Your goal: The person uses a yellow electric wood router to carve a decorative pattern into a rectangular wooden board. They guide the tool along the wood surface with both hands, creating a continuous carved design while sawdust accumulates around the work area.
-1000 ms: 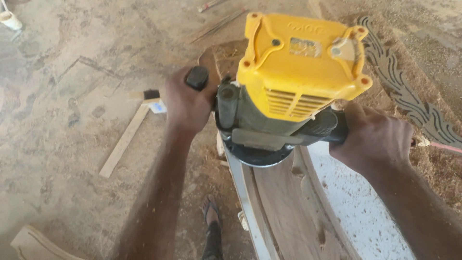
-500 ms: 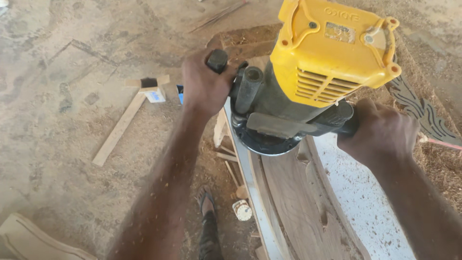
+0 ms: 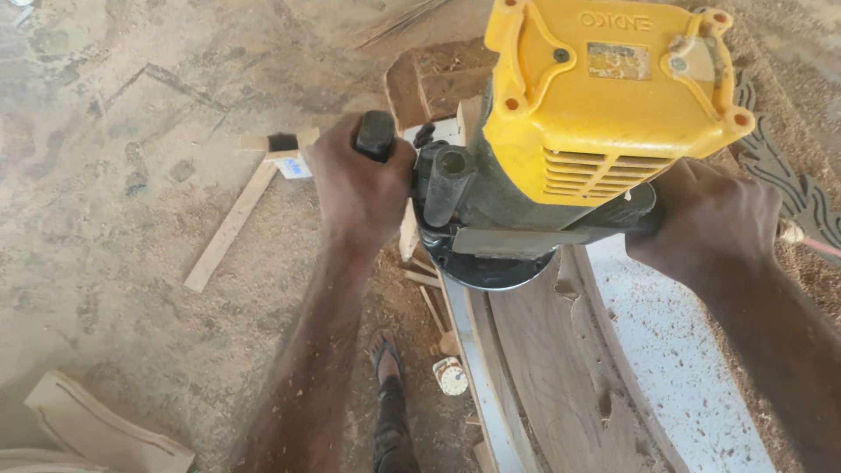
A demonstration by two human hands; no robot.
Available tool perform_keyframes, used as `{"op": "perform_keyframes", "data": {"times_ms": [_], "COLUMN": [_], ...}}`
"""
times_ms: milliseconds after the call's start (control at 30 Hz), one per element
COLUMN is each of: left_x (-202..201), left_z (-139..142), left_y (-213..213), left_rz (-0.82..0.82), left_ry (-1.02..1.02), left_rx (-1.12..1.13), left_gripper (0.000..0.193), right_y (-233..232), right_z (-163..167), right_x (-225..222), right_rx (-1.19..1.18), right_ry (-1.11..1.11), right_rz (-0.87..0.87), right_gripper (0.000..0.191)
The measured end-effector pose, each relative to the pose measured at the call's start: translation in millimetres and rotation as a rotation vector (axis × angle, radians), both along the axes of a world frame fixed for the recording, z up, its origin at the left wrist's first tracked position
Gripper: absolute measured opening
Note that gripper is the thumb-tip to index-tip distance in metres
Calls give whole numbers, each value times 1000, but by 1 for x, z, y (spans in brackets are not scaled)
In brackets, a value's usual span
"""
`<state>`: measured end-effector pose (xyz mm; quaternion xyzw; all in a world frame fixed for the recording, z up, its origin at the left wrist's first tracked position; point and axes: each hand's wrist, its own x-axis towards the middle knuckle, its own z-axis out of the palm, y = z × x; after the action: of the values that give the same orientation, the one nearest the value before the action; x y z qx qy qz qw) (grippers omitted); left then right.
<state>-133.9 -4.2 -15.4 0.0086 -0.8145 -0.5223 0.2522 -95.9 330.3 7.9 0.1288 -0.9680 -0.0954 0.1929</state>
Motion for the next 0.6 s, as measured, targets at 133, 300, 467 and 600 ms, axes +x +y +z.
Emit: {"op": "perform_keyframes", "data": {"times_ms": [133, 300, 467, 600], "left_x": [6, 19, 31, 41], "left_z": [-2, -2, -1, -1], "left_y": [-3, -4, -5, -5], "left_rz": [32, 50, 101, 145], "left_ry": [-7, 46, 20, 40], "left_rx": [-19, -11, -27, -53], "left_gripper": [17, 14, 19, 16], "right_y": [3, 10, 9, 6], "right_z": [-1, -7, -11, -9], "right_x": [-7, -12, -16, -16], "right_rx": [20, -18, -30, -58], "right_ry": [27, 52, -9, 60], "right_rz": [67, 164, 128, 269], "right_gripper": [16, 23, 30, 28]}}
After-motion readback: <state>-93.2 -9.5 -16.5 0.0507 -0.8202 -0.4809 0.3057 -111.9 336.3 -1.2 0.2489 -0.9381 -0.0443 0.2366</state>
